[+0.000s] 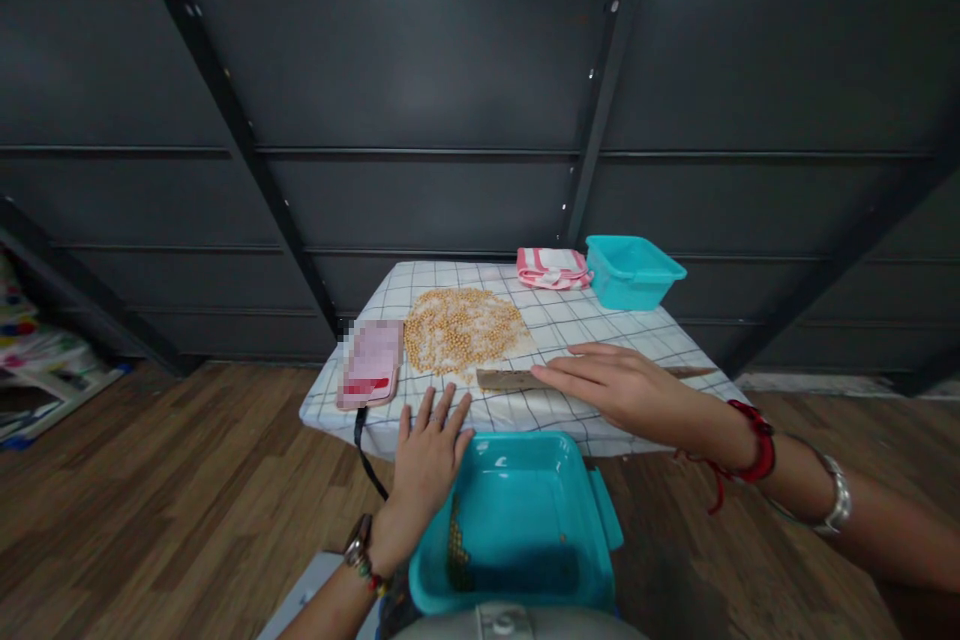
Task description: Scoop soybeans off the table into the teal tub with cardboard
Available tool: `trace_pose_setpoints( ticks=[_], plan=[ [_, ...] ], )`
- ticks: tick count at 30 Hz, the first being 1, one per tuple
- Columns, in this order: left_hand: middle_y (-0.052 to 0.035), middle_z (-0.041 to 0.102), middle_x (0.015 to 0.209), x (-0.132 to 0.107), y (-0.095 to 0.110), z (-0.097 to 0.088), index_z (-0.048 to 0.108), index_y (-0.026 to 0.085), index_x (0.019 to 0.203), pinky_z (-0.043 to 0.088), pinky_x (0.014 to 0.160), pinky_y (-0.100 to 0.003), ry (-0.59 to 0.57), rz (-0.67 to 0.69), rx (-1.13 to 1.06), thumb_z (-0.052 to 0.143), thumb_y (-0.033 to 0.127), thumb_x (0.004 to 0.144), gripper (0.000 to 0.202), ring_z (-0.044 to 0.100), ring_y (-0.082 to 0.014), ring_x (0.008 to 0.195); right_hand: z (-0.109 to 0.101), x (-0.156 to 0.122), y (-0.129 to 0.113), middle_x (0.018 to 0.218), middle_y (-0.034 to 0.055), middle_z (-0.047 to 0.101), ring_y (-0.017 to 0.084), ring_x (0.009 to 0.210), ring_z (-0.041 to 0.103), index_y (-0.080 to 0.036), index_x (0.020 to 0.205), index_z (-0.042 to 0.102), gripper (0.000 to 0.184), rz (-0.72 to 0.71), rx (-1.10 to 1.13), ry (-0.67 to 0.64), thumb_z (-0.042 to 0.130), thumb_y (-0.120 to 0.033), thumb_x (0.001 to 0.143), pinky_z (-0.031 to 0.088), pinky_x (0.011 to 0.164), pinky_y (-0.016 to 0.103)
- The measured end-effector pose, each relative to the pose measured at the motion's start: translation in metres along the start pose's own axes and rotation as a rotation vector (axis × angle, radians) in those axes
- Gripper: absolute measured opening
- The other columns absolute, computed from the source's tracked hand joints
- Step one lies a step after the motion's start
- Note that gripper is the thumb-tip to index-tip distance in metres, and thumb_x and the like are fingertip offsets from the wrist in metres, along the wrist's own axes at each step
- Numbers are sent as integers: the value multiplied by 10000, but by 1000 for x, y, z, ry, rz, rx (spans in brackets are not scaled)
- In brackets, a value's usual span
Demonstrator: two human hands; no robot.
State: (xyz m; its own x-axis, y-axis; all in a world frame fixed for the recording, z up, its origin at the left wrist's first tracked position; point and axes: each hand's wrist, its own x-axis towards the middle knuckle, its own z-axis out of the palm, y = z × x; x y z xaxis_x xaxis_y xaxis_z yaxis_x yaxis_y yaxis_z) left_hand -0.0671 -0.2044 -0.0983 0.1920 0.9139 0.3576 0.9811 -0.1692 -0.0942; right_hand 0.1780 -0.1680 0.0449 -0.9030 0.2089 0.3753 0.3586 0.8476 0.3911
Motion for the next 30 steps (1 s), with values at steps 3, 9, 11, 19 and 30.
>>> trace_pose_setpoints(
  ticks=[3,9,11,19,30],
  plan=[
    [-35,422,1352,0,-1,-1,382,304,1289,365,916,-550,-8,0,2,366,352,876,416,390,-306,1223,0,0,-1,1033,89,635,168,898,593,-112,1199,478,435,11,-5,3,311,10,816,490,819,332],
    [-28,419,1357,-1,-3,0,374,326,1288,357,927,-540,-10,-12,1,358,369,878,412,384,-294,1230,-2,3,-4,1011,88,642,152,886,595,-115,1198,478,442,-14,-2,4,301,15,815,492,816,324],
    [-28,432,1350,-2,-3,0,373,329,1289,354,931,-535,-8,-11,-3,351,376,879,413,388,-290,1228,-4,3,-5,999,86,646,149,887,596,-115,1181,492,422,-15,6,16,299,5,825,493,814,321],
    [-37,459,1331,-1,-2,-1,384,326,1286,345,932,-536,-11,-19,-9,366,366,874,415,392,-294,1224,-11,3,-6,965,69,656,121,857,601,-127,1127,525,439,-32,14,21,253,33,822,492,801,291],
    [-15,426,1353,-1,-2,-2,386,317,1284,354,925,-543,-18,-10,-4,353,369,880,408,380,-296,1231,-15,0,-11,989,53,644,116,902,585,-157,1141,520,353,-91,40,-26,275,-74,900,469,853,304]
  ],
)
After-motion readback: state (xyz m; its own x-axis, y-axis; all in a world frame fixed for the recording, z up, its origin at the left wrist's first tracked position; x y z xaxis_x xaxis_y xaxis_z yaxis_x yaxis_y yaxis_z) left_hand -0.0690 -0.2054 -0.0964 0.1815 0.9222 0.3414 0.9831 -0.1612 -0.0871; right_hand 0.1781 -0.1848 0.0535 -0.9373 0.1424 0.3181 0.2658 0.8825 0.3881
